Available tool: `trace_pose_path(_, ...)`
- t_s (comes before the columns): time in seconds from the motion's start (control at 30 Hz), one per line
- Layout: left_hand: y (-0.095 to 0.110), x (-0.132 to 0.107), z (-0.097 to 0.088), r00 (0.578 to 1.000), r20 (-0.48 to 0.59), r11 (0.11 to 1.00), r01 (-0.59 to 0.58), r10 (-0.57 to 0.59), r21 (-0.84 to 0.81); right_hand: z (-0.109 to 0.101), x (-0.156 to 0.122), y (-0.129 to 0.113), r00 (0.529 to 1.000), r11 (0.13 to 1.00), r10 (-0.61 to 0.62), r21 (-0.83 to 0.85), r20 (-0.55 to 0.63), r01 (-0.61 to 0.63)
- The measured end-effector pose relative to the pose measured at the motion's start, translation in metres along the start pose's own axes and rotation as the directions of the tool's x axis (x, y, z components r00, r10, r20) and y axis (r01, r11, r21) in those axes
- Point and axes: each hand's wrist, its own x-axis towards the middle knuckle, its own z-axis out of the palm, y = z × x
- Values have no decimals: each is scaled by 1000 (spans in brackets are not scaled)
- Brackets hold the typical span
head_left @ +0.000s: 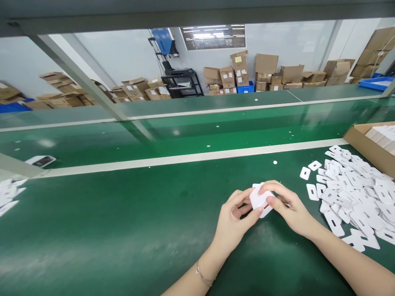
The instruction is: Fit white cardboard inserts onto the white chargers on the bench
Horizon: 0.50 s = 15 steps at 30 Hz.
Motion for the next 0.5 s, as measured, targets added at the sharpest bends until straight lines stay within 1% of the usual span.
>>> trace_pose_path(0.17, 1, -1, 1, 1000, 1, 1000, 1, -1, 11, 0, 1, -1, 1000, 999, -7, -33, -7, 7)
trace_pose_path(0.33, -1, 5, -2, 999, -14, 996, -45, 47, 77, -2, 4, 0, 1000, 999, -12, 32, -7, 13)
trace_pose_path(0.37, -2, 6, -3, 997, -23, 992, -71, 74, 100, -3, 4, 0, 1000, 998, -23, 51, -3, 23)
trace_pose_path(0.43, -4, 5, -4, 984, -44, 971, -162, 172, 176, -2, 5, 0, 1000, 995, -30, 96, 0, 30)
trace_pose_path(0.5, -5, 1, -4, 950, -47, 908, -279, 308, 312, 1, 4, -2, 1000, 988, 26, 152, -1, -25)
